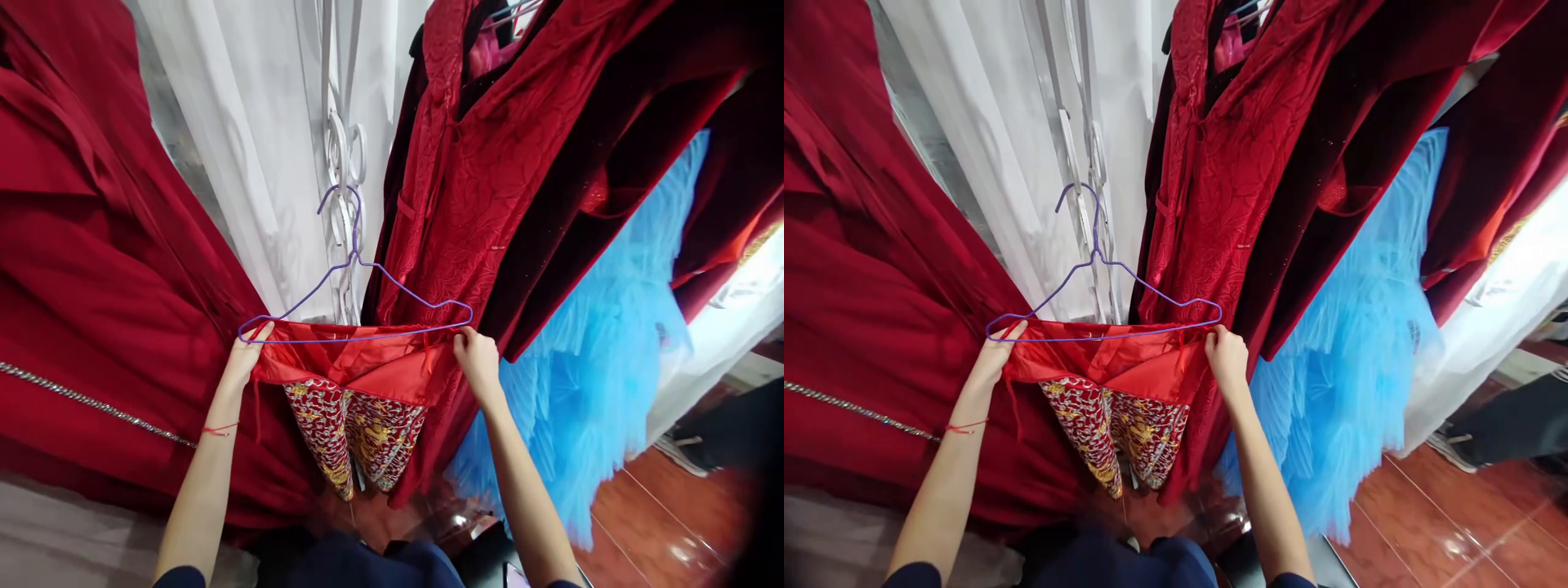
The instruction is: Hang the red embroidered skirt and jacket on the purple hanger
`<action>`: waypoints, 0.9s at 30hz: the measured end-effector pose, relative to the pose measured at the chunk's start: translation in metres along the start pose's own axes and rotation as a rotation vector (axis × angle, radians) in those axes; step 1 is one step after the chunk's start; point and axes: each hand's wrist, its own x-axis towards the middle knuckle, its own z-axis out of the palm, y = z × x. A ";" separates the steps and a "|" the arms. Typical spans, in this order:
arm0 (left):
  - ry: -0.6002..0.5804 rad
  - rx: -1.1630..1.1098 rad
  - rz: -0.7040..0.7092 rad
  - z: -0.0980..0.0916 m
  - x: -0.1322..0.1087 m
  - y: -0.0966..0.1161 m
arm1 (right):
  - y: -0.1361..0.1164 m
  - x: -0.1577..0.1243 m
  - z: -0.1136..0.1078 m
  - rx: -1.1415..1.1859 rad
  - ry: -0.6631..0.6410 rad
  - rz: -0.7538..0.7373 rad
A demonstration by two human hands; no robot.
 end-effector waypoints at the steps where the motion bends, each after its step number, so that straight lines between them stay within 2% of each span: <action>1: -0.014 0.036 0.038 -0.002 0.004 0.003 | 0.001 0.005 -0.003 0.085 -0.001 -0.002; 6: -0.120 0.315 0.201 -0.029 0.020 0.018 | 0.010 0.028 -0.013 0.650 -0.151 0.135; 8: -0.127 0.376 0.226 -0.036 0.022 0.026 | 0.008 0.031 -0.013 0.823 -0.167 0.183; 11: -0.138 0.286 0.142 -0.034 0.018 0.039 | 0.000 0.033 -0.012 0.955 -0.111 0.219; 15: -0.243 0.109 -0.047 -0.021 0.007 0.056 | -0.009 0.039 -0.014 1.036 -0.037 0.251; 18: -0.239 0.152 -0.088 -0.018 -0.002 0.068 | -0.015 0.041 -0.024 0.994 0.037 0.231; 22: -0.250 0.290 -0.081 -0.023 -0.017 0.079 | -0.027 0.037 -0.045 0.675 0.241 0.154; 24: -0.234 0.410 -0.010 -0.025 -0.027 0.085 | -0.034 0.034 -0.054 0.464 0.301 0.103; 27: -0.087 0.681 0.161 -0.024 -0.046 0.094 | -0.040 0.034 -0.060 0.223 0.315 0.074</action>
